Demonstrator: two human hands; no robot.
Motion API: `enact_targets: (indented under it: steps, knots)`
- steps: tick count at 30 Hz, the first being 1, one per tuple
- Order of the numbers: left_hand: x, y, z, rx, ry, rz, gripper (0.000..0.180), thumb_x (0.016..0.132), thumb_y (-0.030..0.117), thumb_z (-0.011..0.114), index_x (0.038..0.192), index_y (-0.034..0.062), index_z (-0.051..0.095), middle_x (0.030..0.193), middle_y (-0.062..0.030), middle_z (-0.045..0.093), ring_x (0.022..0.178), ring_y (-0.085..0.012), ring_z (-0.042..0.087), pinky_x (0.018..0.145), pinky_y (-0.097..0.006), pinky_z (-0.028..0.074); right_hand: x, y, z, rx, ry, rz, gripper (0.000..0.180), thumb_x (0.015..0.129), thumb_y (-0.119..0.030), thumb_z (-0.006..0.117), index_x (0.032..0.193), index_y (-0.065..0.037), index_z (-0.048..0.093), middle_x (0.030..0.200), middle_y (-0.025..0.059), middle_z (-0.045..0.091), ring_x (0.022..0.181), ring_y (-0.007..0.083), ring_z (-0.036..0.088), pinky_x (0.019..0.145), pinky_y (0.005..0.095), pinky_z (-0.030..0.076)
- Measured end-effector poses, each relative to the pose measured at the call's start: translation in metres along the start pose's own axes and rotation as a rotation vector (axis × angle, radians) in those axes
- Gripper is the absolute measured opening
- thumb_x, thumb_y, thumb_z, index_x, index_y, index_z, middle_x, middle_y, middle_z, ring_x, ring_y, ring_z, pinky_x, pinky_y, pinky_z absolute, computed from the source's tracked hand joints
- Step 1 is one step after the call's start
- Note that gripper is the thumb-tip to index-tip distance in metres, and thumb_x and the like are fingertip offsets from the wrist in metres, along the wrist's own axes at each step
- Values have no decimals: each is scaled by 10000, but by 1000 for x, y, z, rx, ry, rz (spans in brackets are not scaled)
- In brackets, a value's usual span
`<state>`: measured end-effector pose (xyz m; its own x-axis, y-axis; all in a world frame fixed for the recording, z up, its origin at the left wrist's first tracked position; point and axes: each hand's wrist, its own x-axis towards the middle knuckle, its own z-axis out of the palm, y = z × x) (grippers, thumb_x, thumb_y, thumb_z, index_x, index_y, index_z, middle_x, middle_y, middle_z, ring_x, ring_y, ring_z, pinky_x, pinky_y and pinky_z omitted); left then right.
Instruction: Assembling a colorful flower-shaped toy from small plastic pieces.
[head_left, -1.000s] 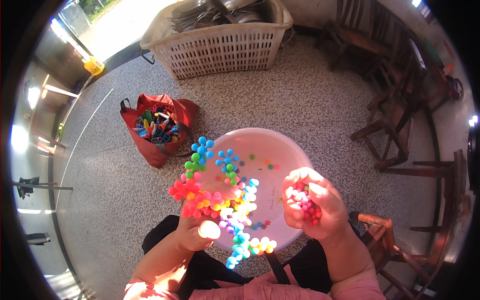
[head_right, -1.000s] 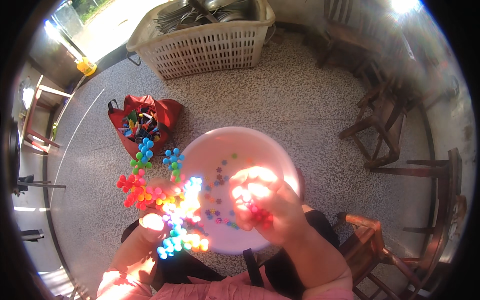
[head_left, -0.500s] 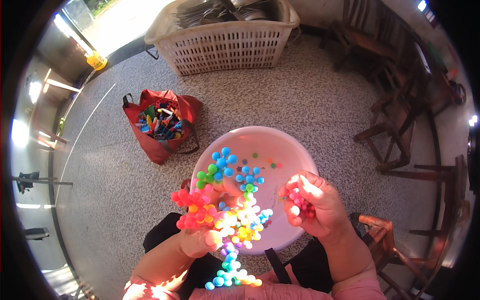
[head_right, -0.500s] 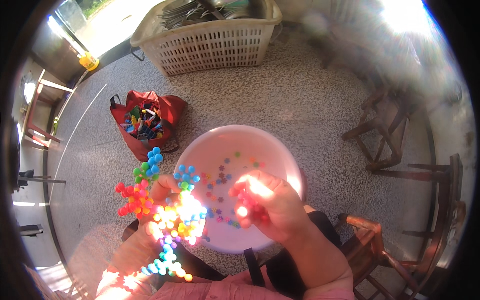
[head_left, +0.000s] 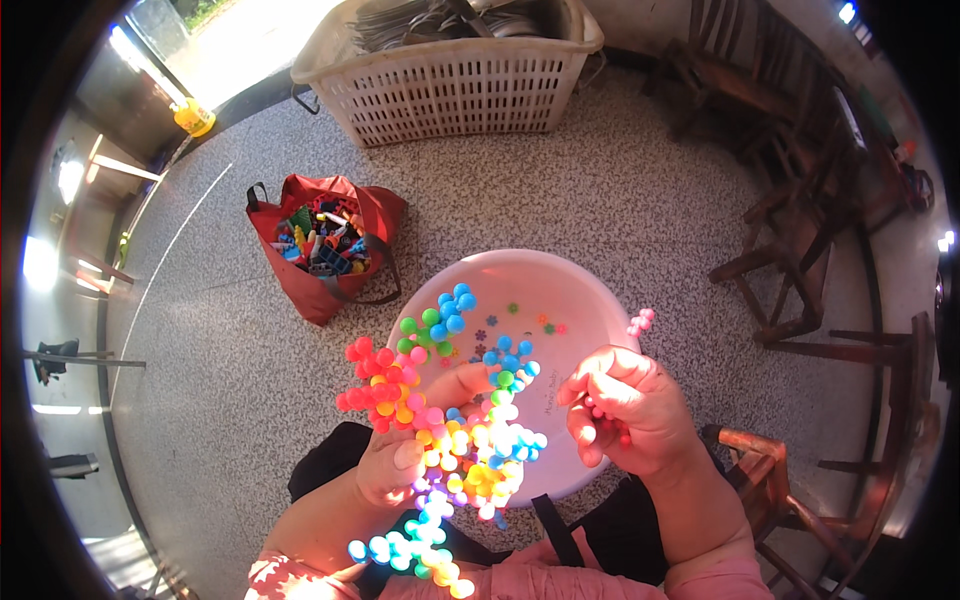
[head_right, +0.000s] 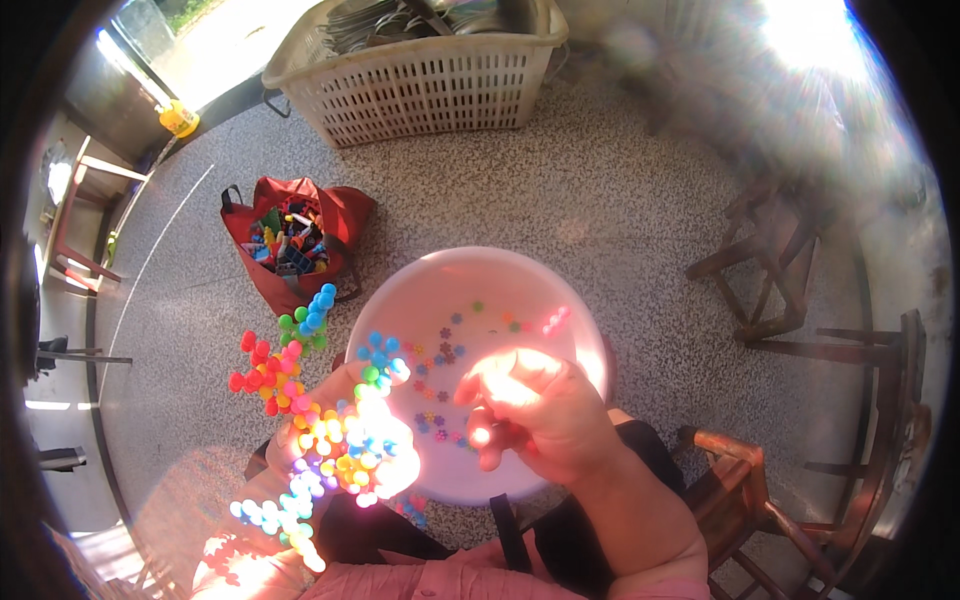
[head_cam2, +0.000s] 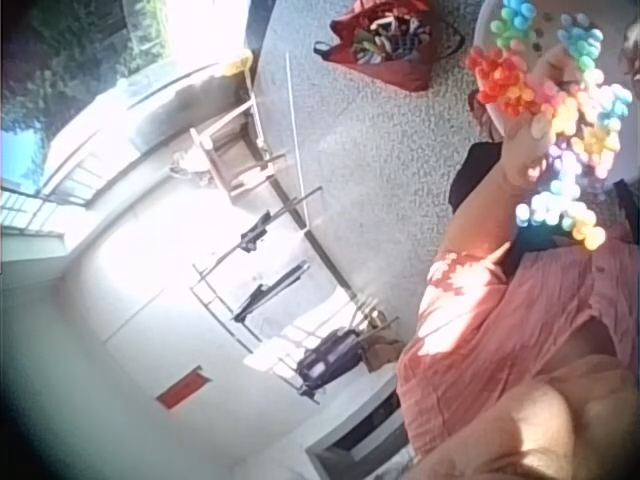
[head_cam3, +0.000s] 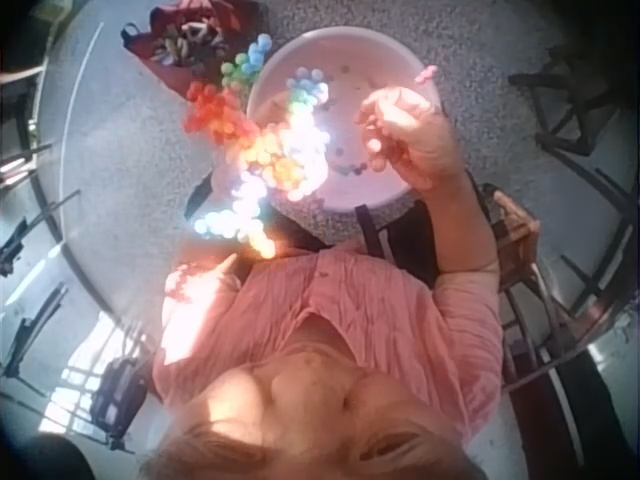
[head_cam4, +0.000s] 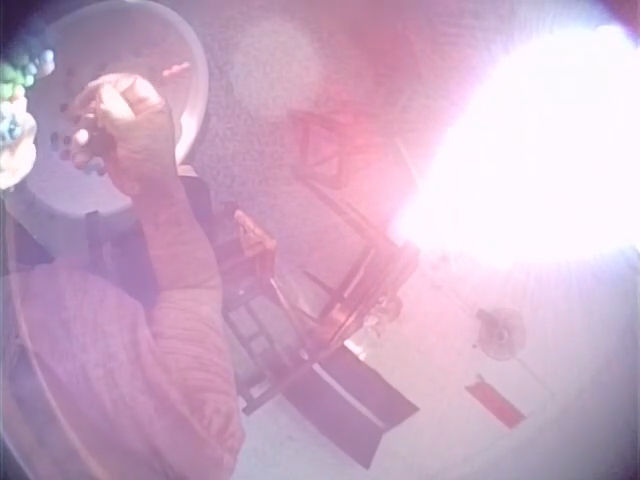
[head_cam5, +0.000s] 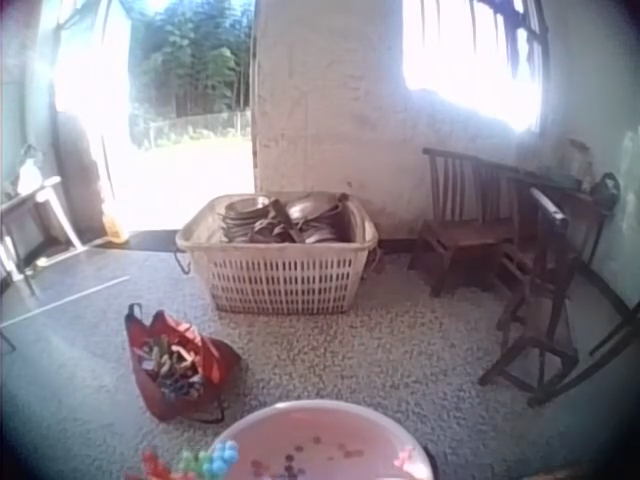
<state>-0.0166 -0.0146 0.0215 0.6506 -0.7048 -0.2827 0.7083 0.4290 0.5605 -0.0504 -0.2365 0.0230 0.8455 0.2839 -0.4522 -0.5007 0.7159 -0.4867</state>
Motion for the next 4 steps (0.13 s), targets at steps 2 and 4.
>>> enact_targets:
  steps: [2,4]
  knots:
    - [2,-11,-15,30,-124,30,880,679,436,659,1320,6,236,1223,-149,405,1075,-239,473,864,-360,420,2,0,5,-319,107,-68,161,813,-8,525,970,28,522,904,188,574,647,242,626,423,275,505]
    - [2,-20,-25,-69,-229,106,896,679,440,658,1342,40,207,1264,-150,369,1155,-264,404,908,-414,390,2,1,0,-417,15,-90,183,820,-63,547,982,17,526,944,191,562,677,252,630,420,281,504]
